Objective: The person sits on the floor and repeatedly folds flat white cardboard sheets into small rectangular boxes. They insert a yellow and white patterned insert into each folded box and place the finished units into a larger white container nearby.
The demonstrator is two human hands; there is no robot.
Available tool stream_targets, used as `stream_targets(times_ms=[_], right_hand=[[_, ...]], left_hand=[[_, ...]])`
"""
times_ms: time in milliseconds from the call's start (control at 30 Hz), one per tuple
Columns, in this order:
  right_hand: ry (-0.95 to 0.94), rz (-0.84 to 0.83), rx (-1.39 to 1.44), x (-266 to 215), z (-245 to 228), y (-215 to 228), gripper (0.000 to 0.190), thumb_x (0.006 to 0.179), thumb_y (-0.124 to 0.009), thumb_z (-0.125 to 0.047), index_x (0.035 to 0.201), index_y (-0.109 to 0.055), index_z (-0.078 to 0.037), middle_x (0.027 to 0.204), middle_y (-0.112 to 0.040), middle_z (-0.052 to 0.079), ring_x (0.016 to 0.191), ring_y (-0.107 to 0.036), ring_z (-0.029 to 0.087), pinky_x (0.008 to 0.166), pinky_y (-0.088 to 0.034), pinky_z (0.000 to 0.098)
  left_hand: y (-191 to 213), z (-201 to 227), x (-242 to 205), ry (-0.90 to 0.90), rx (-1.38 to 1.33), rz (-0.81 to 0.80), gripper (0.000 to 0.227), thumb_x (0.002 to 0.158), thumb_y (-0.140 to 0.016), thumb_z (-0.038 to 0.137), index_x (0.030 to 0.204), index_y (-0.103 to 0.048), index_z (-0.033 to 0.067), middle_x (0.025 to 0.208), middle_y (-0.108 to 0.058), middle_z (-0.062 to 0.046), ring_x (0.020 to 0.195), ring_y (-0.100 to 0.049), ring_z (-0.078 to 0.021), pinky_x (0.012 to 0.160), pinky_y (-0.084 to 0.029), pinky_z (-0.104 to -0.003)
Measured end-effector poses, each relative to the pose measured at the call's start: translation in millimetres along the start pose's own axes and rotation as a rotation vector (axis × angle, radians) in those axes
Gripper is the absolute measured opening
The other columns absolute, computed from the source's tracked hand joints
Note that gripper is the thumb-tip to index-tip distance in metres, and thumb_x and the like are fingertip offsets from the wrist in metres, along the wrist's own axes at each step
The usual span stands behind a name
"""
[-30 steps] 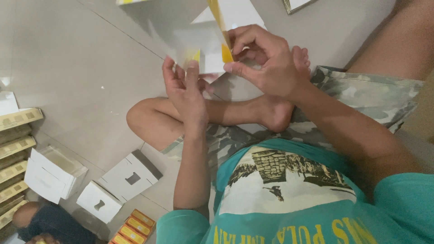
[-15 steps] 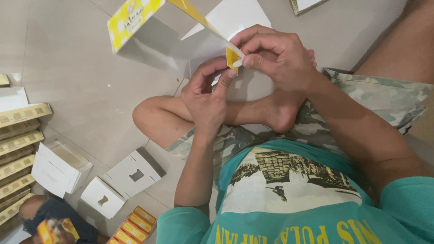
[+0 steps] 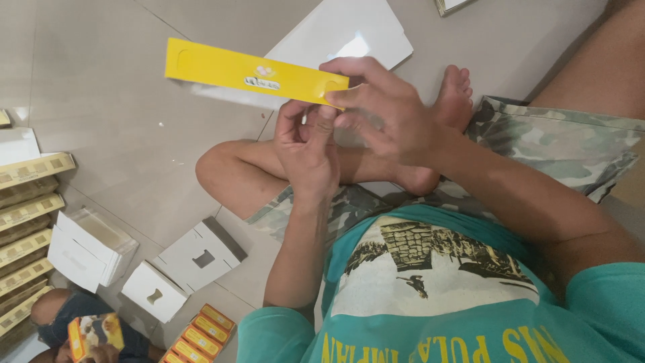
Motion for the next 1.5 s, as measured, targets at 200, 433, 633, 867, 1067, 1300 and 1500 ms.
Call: stream_targets(times_ms=[200, 433, 633, 867, 1067, 1300, 1500], right_hand=[[0.069, 0.019, -0.313, -3.7, 1.4, -1.7, 0.027, 0.115, -0.062, -0.007, 0.141, -0.056, -0.006, 0.139, -0.056, 0.031, 0.114, -0.071, 0.041, 0.080, -0.061, 0.0398], [-0.308, 0.091, -0.188, -2.6, 2.6, 14.8, 0.033, 0.116, -0.058, -0.014, 0.143, -0.045, -0.002, 0.134, -0.060, 0.019, 0.092, -0.076, 0.028, 0.077, -0.063, 0.0310], [-0.278, 0.082, 0.280, 10.8, -11.3, 10.1, 0.036, 0.110, -0.058, -0.008, 0.138, -0.036, -0.002, 0.137, -0.048, 0.018, 0.131, -0.055, 0.025, 0.105, -0.054, 0.0329], [-0.382, 0.202, 0.299, 5.2, -4.0, 10.3, 0.020, 0.107, -0.063, -0.005, 0.119, -0.056, 0.009, 0.130, -0.062, 0.027, 0.118, -0.067, 0.028, 0.108, -0.057, 0.0336], [-0.397, 0.075, 0.300, 5.9, -0.6, 19.6, 0.025, 0.110, -0.056, -0.017, 0.114, -0.061, 0.007, 0.135, -0.065, 0.023, 0.127, -0.062, 0.027, 0.109, -0.054, 0.0340], [-0.327, 0.075, 0.433, 0.4, -0.8, 14.2, 0.013, 0.100, -0.069, -0.005, 0.110, -0.066, 0.003, 0.136, -0.061, 0.025, 0.135, -0.059, 0.031, 0.109, -0.060, 0.0378], [-0.162, 0.165, 0.180, 2.7, -7.8, 7.4, 0.015, 0.103, -0.069, -0.004, 0.116, -0.069, 0.004, 0.138, -0.059, 0.028, 0.133, -0.060, 0.037, 0.111, -0.058, 0.0427]], left_hand=[[3.1, -0.3, 1.8, 0.303, -0.450, -0.004, 0.034, 0.108, -0.062, 0.005, 0.141, -0.057, -0.0041, 0.137, -0.065, -0.023, 0.127, -0.064, -0.0285, 0.110, -0.053, -0.039], [-38.6, 31.0, 6.2, -0.552, 0.986, -0.651, 0.004, 0.101, -0.067, 0.002, 0.102, -0.070, 0.0009, 0.107, -0.074, -0.013, 0.098, -0.068, -0.0331, 0.088, -0.049, -0.041], [-18.4, 14.7, -0.8, -0.662, 1.178, -0.210, 0.011, 0.100, -0.074, 0.014, 0.108, -0.074, 0.0070, 0.108, -0.075, -0.007, 0.096, -0.075, -0.0231, 0.085, -0.059, -0.034], [-26.4, 22.5, 1.4, -0.274, 0.687, 0.005, 0.016, 0.097, -0.075, 0.015, 0.110, -0.073, 0.0063, 0.109, -0.074, -0.009, 0.104, -0.071, -0.0182, 0.100, -0.059, -0.030], [-13.8, 18.0, -3.7, -0.116, 0.438, 0.055, 0.015, 0.094, -0.078, 0.009, 0.107, -0.074, 0.0046, 0.109, -0.075, -0.008, 0.106, -0.072, -0.0149, 0.096, -0.062, -0.026], [-11.0, 20.6, -7.3, -0.208, 0.508, 0.033, 0.017, 0.087, -0.084, 0.008, 0.102, -0.076, 0.0090, 0.106, -0.077, -0.006, 0.102, -0.073, -0.0132, 0.093, -0.063, -0.027], [-21.4, 26.0, -4.1, -0.110, 0.419, 0.009, 0.016, 0.095, -0.077, 0.010, 0.111, -0.073, 0.0088, 0.113, -0.072, -0.007, 0.109, -0.069, -0.0145, 0.099, -0.060, -0.026]])
Point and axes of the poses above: each hand's wrist, its own x-axis towards the middle knuckle, its own y-axis out of the back of the hand, z = x × y, the point moved 3 cm from there along x, towards the middle knuckle
